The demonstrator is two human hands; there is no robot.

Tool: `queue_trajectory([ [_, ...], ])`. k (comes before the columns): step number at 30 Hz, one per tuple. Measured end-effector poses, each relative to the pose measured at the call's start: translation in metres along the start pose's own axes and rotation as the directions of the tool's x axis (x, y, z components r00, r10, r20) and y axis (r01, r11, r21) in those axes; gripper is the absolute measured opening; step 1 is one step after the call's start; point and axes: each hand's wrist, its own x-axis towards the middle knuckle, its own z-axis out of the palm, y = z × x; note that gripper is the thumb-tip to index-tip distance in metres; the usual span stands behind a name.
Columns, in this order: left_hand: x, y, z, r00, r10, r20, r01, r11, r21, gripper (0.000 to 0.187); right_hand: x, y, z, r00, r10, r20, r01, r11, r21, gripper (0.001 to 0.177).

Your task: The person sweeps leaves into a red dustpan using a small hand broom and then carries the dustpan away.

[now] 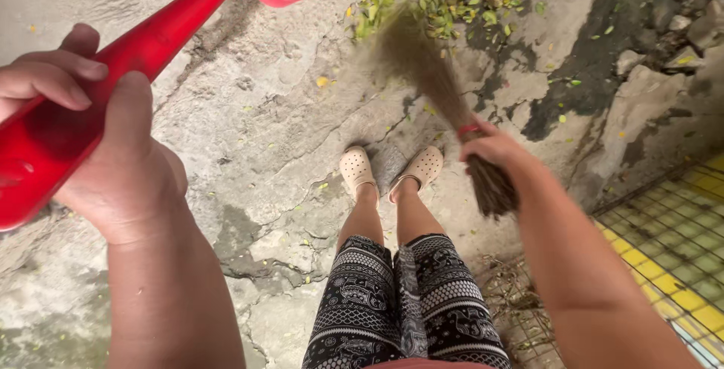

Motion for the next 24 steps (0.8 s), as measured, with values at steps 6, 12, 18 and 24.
queue_trajectory([
  [6, 0.005, -0.001, 0.019, 0.996, 0.084, 0.004, -0.084, 0.994, 0.068, 0.04, -0.104, 0.056, 0.046, 0.985, -0.132, 0.113, 0.136, 0.99, -0.031, 0.086],
  [12, 0.001, 0.001, 0.033, 0.998, 0.042, 0.046, -0.045, 0.997, 0.061, 0.04, -0.046, 0.092, 0.1, 0.91, 0.094, 0.404, 0.015, 0.966, -0.258, 0.091],
  [18, -0.007, -0.001, 0.047, 0.997, -0.013, 0.082, 0.007, 0.997, 0.076, 0.038, -0.012, 0.002, -0.069, 0.986, 0.07, -0.153, -0.086, 0.991, -0.102, 0.106],
  [24, -0.014, -0.002, 0.058, 0.995, -0.066, 0.072, 0.06, 0.995, 0.083, 0.037, -0.113, 0.052, -0.009, 0.992, 0.085, 0.089, -0.048, 0.935, -0.351, 0.083],
])
